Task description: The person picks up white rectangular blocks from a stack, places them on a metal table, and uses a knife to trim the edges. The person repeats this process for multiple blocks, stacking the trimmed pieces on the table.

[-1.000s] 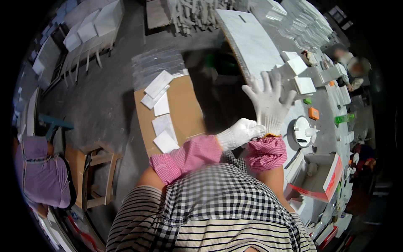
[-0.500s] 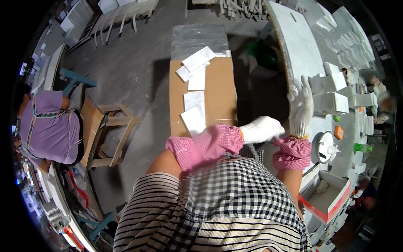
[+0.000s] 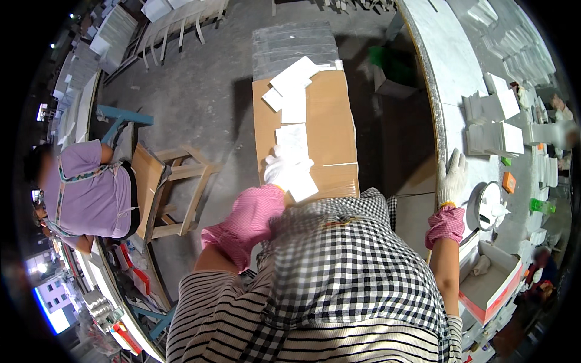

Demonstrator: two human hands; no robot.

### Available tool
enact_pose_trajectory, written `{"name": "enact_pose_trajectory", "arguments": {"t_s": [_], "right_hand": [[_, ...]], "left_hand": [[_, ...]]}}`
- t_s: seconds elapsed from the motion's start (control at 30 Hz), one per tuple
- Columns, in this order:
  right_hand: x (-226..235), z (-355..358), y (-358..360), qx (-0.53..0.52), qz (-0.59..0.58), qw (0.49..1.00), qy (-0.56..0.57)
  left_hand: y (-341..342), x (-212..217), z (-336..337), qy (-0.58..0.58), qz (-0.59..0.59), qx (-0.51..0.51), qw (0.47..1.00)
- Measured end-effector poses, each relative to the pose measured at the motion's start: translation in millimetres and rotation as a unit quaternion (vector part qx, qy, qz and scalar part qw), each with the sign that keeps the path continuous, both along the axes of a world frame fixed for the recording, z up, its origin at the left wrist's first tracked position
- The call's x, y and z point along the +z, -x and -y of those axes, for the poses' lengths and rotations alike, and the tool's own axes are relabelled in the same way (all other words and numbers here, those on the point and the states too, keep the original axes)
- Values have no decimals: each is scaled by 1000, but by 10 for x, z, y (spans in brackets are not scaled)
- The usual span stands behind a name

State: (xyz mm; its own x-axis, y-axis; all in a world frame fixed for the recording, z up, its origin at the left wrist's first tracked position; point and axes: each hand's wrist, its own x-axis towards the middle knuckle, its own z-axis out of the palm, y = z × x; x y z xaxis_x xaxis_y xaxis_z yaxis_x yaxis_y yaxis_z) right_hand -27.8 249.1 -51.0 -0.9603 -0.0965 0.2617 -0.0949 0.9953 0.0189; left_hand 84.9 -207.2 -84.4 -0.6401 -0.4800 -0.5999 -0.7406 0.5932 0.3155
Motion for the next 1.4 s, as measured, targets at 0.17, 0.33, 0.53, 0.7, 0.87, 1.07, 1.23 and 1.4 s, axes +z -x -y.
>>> {"name": "enact_pose_trajectory", "arguments": {"t_s": [0.17, 0.33, 0.53, 0.7, 0.87, 1.07, 1.23, 1.4], "right_hand": [[87, 104, -5, 1, 6, 1000, 14], [154, 124, 17, -7, 7, 1000, 22], [242, 166, 1, -22, 16, 999, 26], [241, 151, 18, -24, 9, 999, 26], [238, 157, 35, -20, 6, 999, 46], [180, 122, 53, -19, -22, 999, 41], [201, 122, 46, -26, -13, 998, 47], [200, 128, 65, -29, -15, 998, 47]], "left_hand": [[145, 11, -190, 79, -9, -11, 997], [231, -129, -172, 74, -1, -25, 997], [535, -124, 68, 148, -62, -82, 984], [960, 38, 106, 161, -57, -111, 979], [987, -125, 107, 167, 2, -143, 975], [1000, -62, -66, 144, 44, -93, 984], [1022, -184, -88, 163, 25, -113, 980], [1280, -60, -79, 345, -68, -182, 918]]}}
